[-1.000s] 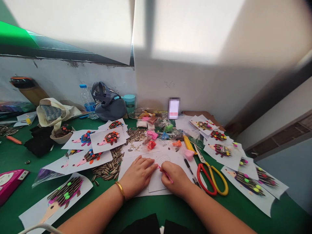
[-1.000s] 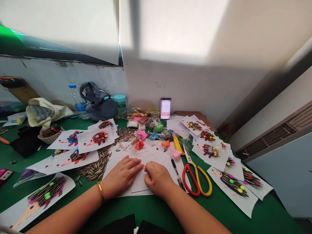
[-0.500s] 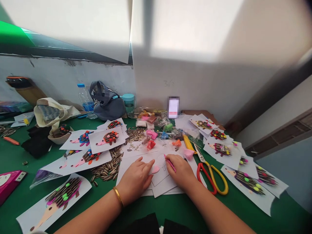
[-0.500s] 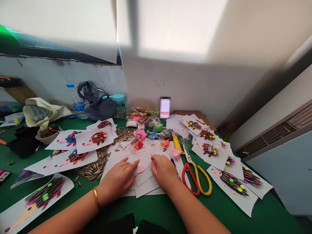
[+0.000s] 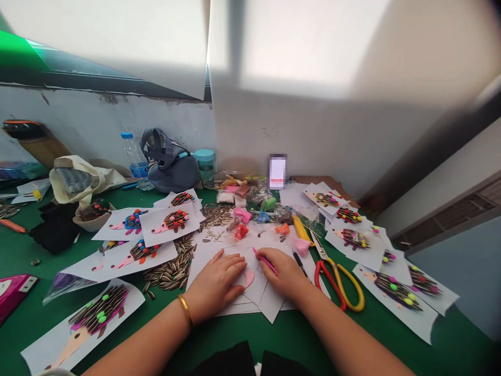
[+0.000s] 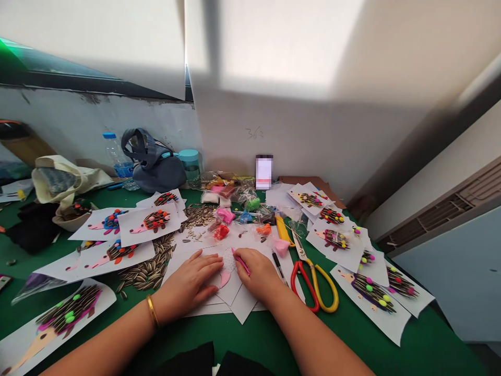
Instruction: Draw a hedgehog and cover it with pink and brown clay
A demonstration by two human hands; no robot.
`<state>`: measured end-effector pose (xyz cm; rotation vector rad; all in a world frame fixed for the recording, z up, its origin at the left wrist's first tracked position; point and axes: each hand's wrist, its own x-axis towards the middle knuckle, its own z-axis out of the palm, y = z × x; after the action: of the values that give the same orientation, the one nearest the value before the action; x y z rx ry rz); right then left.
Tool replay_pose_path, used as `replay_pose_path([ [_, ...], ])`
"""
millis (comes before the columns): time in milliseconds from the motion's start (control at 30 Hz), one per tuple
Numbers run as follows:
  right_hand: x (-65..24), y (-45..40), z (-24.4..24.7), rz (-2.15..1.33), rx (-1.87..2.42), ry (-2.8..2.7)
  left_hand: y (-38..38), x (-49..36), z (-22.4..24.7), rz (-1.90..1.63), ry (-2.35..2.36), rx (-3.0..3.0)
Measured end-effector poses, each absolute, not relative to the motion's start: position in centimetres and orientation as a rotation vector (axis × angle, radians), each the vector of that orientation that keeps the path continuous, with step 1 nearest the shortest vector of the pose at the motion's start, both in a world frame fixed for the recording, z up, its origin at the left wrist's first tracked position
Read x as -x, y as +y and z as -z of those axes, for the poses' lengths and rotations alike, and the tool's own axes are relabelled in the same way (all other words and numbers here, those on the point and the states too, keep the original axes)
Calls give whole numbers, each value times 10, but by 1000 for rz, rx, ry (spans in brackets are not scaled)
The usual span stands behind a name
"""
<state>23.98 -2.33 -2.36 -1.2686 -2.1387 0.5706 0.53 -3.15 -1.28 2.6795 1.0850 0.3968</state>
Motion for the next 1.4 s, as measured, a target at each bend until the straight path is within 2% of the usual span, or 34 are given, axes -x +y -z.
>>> replay_pose_path([
  [233, -241, -27, 21, -556, 1373, -2146, -31, -4, 14, -242, 1156, -2688],
  [500, -235, -45, -1, -518, 1509, -2205, -38, -12, 12, -357, 1402, -2666],
  [600, -239, -46, -9, -647, 1489, -2198, -38, -13, 10, -376, 1401, -2608],
  [733, -250, -43, -14, -1003, 1389, -2126, -33, -10, 12, -406, 1290, -2555],
  [800, -252, -41, -15, -1052, 1374, -2108, -30, -10, 14, -410, 1245, -2525],
  [967, -240, -41, -12, -739, 1488, -2322, -25, -3, 16, -425, 1211, -2502],
  [1100, -229, -42, -6, -423, 1422, -2583, -25, 6, 12, -456, 1329, -2520],
  [1400, -223, -40, 2, -289, 1149, -2839, -25, 9, 12, -441, 1292, -2526],
])
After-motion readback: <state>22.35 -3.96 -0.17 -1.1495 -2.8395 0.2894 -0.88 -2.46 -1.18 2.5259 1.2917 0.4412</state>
